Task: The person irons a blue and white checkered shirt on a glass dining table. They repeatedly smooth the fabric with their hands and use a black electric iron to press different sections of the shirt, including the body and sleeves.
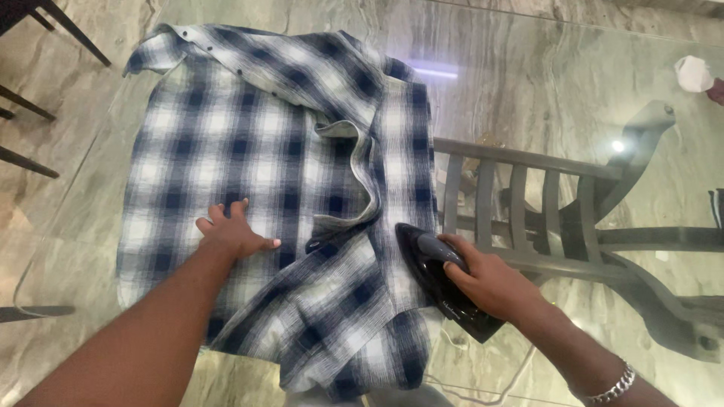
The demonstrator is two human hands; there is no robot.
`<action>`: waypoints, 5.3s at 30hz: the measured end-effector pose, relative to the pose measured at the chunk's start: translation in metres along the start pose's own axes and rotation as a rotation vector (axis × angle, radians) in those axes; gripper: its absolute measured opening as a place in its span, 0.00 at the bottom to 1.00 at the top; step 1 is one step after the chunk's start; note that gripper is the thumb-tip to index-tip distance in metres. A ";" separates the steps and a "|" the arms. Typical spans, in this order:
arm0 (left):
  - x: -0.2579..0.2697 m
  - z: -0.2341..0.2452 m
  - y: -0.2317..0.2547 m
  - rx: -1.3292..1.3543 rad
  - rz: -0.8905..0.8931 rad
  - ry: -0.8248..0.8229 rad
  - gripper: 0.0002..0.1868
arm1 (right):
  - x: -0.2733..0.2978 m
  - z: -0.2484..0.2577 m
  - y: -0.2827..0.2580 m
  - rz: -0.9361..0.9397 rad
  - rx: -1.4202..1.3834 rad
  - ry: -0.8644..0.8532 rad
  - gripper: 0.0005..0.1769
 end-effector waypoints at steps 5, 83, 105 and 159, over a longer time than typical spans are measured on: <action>0.004 0.001 0.000 0.046 -0.006 0.006 0.67 | -0.014 -0.005 -0.018 0.095 0.048 0.073 0.32; 0.027 0.009 -0.003 0.091 -0.001 0.021 0.65 | -0.052 -0.013 -0.032 0.044 -0.295 0.191 0.36; 0.030 0.013 -0.001 0.083 0.001 -0.007 0.64 | -0.074 -0.007 -0.024 0.011 -0.318 0.280 0.38; 0.049 0.027 0.000 0.075 -0.006 -0.104 0.63 | -0.204 0.096 -0.059 0.068 -0.022 0.350 0.34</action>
Point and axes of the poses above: each hand's wrist, its own x-axis away from the middle knuckle, its own z-axis out of the back of the hand, y = z × x, the point moved 6 cm from there along -x, towards the middle knuckle, and after that the axes turned 10 degrees about z, right-handed, at the moved point
